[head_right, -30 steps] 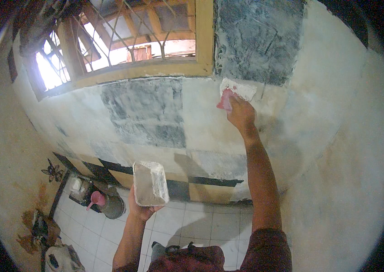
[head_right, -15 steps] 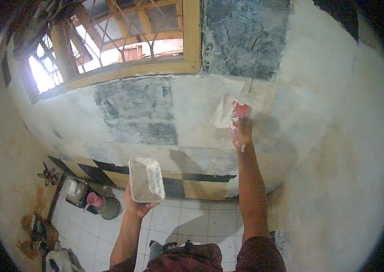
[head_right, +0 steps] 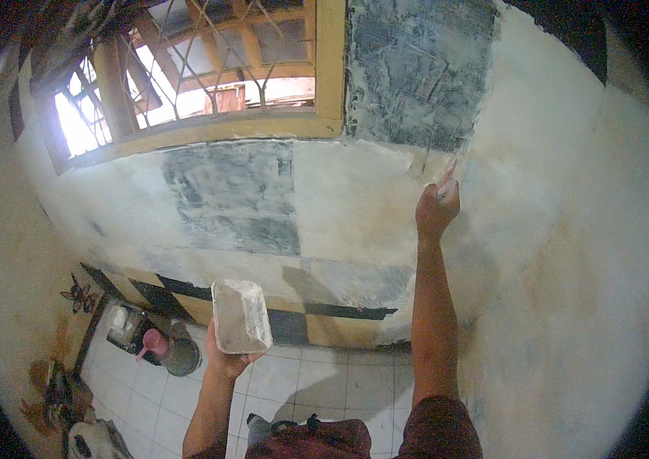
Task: The person applies white plaster to a wall with a plastic putty knife, repeatedly scooping material from a small white container.
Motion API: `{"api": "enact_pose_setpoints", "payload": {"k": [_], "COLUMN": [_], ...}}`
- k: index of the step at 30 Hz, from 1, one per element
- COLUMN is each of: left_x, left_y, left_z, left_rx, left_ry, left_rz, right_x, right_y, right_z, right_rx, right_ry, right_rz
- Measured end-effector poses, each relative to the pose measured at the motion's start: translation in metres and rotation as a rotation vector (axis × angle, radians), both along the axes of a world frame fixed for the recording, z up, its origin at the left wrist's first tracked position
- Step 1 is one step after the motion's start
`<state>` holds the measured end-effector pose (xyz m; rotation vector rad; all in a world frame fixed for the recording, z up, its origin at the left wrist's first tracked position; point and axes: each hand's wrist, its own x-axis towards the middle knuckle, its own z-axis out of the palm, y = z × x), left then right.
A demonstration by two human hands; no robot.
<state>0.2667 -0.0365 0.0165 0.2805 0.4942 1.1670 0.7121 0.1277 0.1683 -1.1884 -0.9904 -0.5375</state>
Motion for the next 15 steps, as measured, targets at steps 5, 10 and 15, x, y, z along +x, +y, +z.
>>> {"api": "enact_pose_setpoints", "payload": {"k": [5, 10, 15], "left_x": [-0.008, -0.005, -0.002], "left_y": [-0.007, -0.002, 0.004], "left_z": [0.010, 0.013, 0.015], "left_rx": [0.040, 0.110, 0.052], "left_ry": [0.047, 0.020, 0.061], "left_rz": [0.062, 0.040, 0.033], "right_x": [-0.065, -0.193, -0.157], "right_y": [0.057, 0.084, 0.043], "right_z": [0.005, -0.014, -0.028], "right_rx": [-0.025, -0.273, -0.325], "right_ry": [-0.084, -0.470, -0.089], "right_rz": [0.014, 0.266, 0.452]}}
